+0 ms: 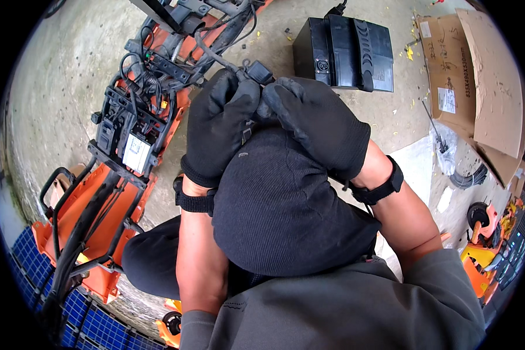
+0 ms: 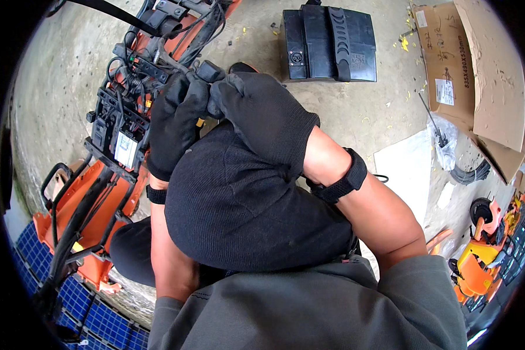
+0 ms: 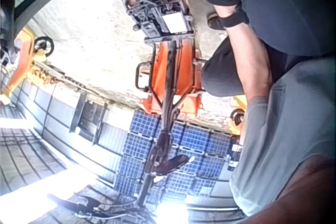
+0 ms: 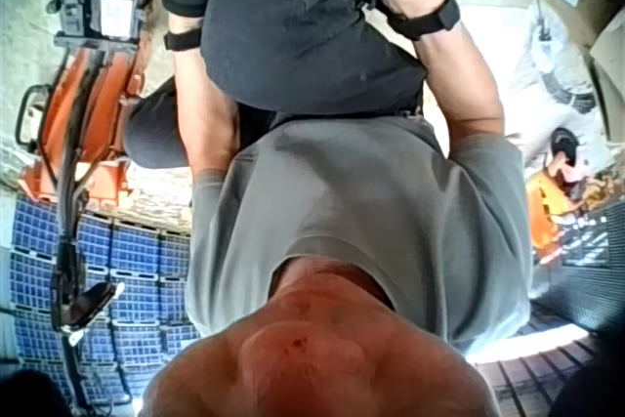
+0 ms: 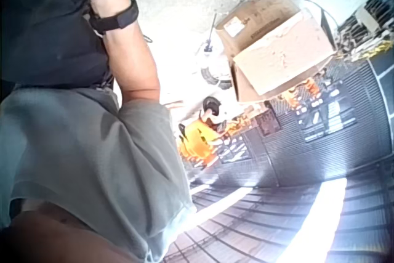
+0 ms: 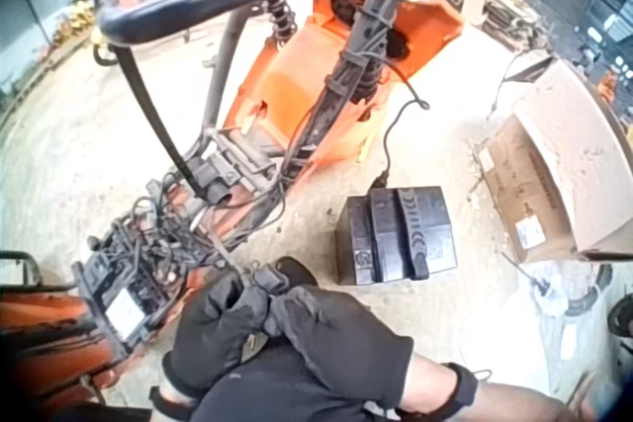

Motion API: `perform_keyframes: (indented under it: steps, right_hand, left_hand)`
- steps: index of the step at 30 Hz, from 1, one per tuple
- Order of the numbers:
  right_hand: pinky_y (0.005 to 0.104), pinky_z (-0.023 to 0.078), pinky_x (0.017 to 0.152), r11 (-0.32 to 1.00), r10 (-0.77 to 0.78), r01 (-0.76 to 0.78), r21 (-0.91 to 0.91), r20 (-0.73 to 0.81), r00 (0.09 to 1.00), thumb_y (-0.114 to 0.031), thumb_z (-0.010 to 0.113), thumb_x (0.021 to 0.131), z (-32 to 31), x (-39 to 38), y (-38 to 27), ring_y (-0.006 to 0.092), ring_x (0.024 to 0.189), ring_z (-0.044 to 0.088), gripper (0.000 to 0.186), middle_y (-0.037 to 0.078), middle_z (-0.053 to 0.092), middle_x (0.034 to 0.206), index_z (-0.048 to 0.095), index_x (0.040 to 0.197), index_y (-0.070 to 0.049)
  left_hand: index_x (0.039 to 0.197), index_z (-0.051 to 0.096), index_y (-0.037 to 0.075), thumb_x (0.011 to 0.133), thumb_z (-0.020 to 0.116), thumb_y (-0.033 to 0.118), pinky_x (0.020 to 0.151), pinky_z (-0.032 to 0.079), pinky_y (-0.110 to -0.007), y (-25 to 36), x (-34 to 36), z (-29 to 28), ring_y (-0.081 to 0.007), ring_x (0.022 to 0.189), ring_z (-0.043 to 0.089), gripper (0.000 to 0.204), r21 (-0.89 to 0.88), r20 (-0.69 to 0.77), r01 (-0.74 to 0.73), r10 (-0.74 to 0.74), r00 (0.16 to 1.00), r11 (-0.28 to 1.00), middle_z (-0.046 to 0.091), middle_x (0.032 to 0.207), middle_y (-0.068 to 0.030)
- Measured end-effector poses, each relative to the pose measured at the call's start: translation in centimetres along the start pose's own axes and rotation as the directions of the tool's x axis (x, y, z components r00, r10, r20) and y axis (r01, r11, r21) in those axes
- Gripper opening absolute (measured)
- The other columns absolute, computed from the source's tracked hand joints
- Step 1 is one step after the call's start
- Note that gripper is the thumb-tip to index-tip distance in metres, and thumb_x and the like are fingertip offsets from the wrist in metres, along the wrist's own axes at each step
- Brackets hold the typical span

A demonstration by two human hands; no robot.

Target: The person connects wires and electrical components on a motorcycle, handling wire ends and connectors with gloved hands.

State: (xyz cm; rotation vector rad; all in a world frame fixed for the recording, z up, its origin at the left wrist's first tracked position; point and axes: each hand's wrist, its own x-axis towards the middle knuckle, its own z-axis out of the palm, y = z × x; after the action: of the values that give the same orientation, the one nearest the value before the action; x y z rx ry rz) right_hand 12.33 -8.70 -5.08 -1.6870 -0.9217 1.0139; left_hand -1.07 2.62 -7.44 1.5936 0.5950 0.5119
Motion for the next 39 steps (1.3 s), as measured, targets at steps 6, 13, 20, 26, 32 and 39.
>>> perform_keyframes:
  steps: [6, 13, 20, 26, 32, 39]
  right_hand:
    - [0.0372, 0.046, 0.066, 0.991, -0.100, 0.100, 0.094, -0.003, 0.995, -0.018, 0.049, 0.096, 0.3, 0.0, 1.6, 0.0247, 0.065, 0.056, 0.025, 0.019, 0.059, 0.075, 0.058, 0.091, 0.006]
    - [0.0362, 0.045, 0.065, 0.963, 0.055, -0.009, 0.269, -0.166, 0.985, -0.019, 0.052, 0.096, 2.0, 0.3, 1.9, 0.0230, 0.065, 0.054, 0.027, 0.018, 0.057, 0.073, 0.059, 0.085, 0.004]
    - [0.0406, 0.047, 0.062, 0.981, -0.165, 0.120, -0.154, -0.321, 0.933, -0.020, 0.055, 0.093, 1.3, -0.1, -0.4, 0.0353, 0.067, 0.061, 0.026, 0.021, 0.060, 0.071, 0.057, 0.081, 0.002]
    - [0.0431, 0.048, 0.059, 0.884, -0.367, 0.207, -0.420, -0.346, 0.863, -0.025, 0.058, 0.093, 0.7, 0.4, -0.7, 0.0370, 0.065, 0.063, 0.026, 0.021, 0.060, 0.067, 0.056, 0.085, 0.000]
    - [0.0438, 0.048, 0.058, 0.819, -0.454, 0.247, -0.518, -0.322, 0.831, -0.027, 0.057, 0.093, 0.0, 0.5, -1.0, 0.0368, 0.064, 0.063, 0.027, 0.020, 0.060, 0.067, 0.056, 0.086, -0.001]
    - [0.0440, 0.048, 0.058, 0.768, -0.484, 0.233, -0.596, -0.303, 0.821, -0.028, 0.058, 0.092, -0.9, 0.5, -1.4, 0.0371, 0.064, 0.062, 0.026, 0.019, 0.060, 0.067, 0.056, 0.087, -0.002]
  left_hand:
    - [0.085, 0.053, -0.003, 0.083, 0.060, 0.009, 0.064, 0.042, -0.027, 1.5, 1.0, 0.1, -0.0103, 0.070, 0.049, 0.014, 0.029, 0.052, 0.016, -0.018, 0.998, 0.999, 0.053, 0.076, -0.0050]
    - [0.078, 0.047, 0.000, 0.085, 0.059, 0.014, 0.058, 0.039, -0.027, 1.6, 0.6, 0.4, -0.0099, 0.062, 0.047, 0.020, 0.018, 0.011, 0.178, -0.178, 0.984, 0.984, 0.048, 0.068, -0.0035]
    - [0.077, 0.048, 0.000, 0.087, 0.059, 0.015, 0.057, 0.038, -0.027, 2.0, 0.9, 0.4, -0.0112, 0.059, 0.045, 0.021, 0.100, 0.015, 0.074, -0.076, 0.997, 0.992, 0.046, 0.067, -0.0039]
    - [0.081, 0.054, -0.002, 0.089, 0.059, 0.013, 0.060, 0.041, -0.027, 2.3, 1.3, 1.0, -0.0112, 0.065, 0.049, 0.017, 0.068, -0.003, -0.046, 0.046, 0.999, 0.997, 0.051, 0.071, -0.0038]
    - [0.090, 0.061, -0.003, 0.091, 0.058, 0.013, 0.063, 0.043, -0.026, 2.6, 0.9, 1.9, -0.0088, 0.072, 0.055, 0.016, 0.063, -0.063, -0.159, 0.163, 0.985, 0.985, 0.062, 0.082, -0.0037]
    - [0.096, 0.063, -0.005, 0.091, 0.057, 0.008, 0.067, 0.047, -0.027, 3.0, 1.2, 1.8, -0.0122, 0.075, 0.059, 0.014, 0.129, 0.004, -0.139, 0.140, 0.990, 0.982, 0.064, 0.086, -0.0073]
